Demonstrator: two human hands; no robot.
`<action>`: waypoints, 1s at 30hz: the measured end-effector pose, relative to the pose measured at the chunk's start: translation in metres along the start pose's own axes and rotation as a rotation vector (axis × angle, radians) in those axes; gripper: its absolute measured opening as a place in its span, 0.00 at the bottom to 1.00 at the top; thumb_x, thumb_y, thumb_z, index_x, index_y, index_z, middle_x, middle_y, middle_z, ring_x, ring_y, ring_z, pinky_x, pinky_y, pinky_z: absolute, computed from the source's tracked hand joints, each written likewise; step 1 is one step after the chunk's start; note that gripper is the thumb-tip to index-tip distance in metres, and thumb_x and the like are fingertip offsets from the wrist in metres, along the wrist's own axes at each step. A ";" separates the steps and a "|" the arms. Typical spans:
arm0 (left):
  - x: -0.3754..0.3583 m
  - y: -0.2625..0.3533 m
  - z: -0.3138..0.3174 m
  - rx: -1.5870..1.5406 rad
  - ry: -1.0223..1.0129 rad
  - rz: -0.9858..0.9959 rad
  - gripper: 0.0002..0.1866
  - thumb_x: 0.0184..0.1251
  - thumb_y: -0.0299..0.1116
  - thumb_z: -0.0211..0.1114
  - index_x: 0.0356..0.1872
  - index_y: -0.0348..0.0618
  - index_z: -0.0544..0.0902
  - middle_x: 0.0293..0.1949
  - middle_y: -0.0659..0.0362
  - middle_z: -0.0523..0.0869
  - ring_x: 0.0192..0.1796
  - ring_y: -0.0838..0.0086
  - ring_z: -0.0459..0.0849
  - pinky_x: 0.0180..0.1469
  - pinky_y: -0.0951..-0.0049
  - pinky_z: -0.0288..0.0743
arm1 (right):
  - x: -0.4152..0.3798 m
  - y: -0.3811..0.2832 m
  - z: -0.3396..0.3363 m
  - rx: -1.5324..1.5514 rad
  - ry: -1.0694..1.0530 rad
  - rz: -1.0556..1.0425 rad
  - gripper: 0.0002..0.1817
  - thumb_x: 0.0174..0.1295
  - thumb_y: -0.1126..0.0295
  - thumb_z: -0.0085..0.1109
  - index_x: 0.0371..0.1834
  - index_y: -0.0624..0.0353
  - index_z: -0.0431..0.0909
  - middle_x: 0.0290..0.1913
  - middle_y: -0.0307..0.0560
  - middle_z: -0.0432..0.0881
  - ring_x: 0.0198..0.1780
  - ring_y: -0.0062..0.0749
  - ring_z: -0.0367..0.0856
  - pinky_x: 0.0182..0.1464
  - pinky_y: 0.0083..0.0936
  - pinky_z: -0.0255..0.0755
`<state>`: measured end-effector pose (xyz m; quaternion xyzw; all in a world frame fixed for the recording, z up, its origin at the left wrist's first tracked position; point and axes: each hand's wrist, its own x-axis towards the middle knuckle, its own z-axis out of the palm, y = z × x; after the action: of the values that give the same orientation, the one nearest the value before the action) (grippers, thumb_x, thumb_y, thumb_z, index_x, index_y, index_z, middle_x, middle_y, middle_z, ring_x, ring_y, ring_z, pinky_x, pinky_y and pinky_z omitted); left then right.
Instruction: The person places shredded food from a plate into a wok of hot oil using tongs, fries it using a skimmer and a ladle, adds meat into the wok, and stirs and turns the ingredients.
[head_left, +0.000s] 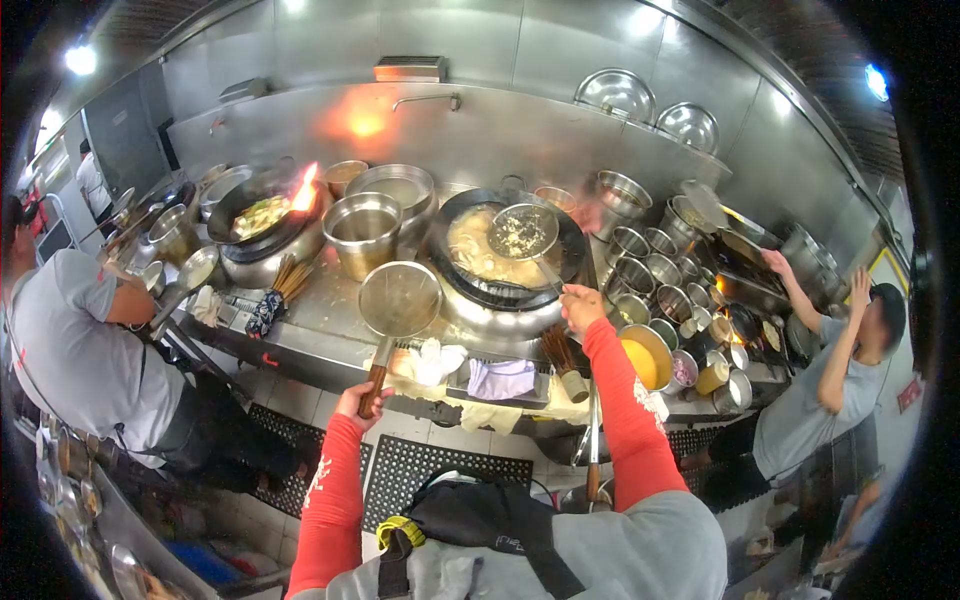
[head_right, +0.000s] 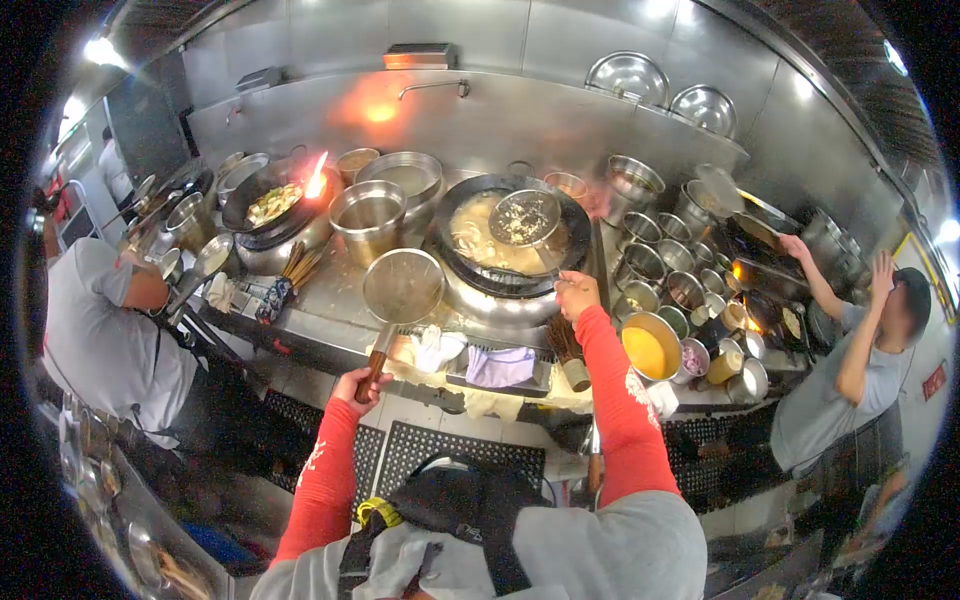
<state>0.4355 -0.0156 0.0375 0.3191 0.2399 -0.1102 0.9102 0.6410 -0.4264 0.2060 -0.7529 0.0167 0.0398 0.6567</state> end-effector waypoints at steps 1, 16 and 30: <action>0.004 0.004 0.004 -0.018 -0.005 -0.024 0.12 0.64 0.31 0.53 0.46 0.38 0.70 0.37 0.50 0.81 0.26 0.76 0.76 0.21 0.80 0.70 | -0.004 -0.003 0.004 0.012 -0.010 0.025 0.21 0.59 0.75 0.53 0.56 0.68 0.69 0.20 0.40 0.72 0.15 0.18 0.66 0.14 0.18 0.57; -0.003 -0.032 0.077 0.958 0.630 0.704 0.14 0.47 0.25 0.52 0.38 0.36 0.76 0.29 0.47 0.79 0.32 0.56 0.77 0.34 0.63 0.69 | -0.075 0.117 0.171 -0.754 -0.054 -0.565 0.17 0.52 0.78 0.46 0.47 0.56 0.71 0.32 0.58 0.81 0.34 0.54 0.80 0.40 0.45 0.73; -0.031 -0.025 0.074 0.304 0.266 0.399 0.10 0.54 0.18 0.55 0.39 0.34 0.73 0.26 0.50 0.81 0.16 0.75 0.73 0.13 0.76 0.65 | -0.084 0.108 0.138 -0.448 -0.050 -0.602 0.18 0.53 0.76 0.48 0.49 0.67 0.75 0.37 0.62 0.81 0.39 0.49 0.81 0.44 0.36 0.74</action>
<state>0.4274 -0.0808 0.0902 0.5044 0.2706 0.0794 0.8161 0.5437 -0.3063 0.0876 -0.8478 -0.2304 -0.1341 0.4584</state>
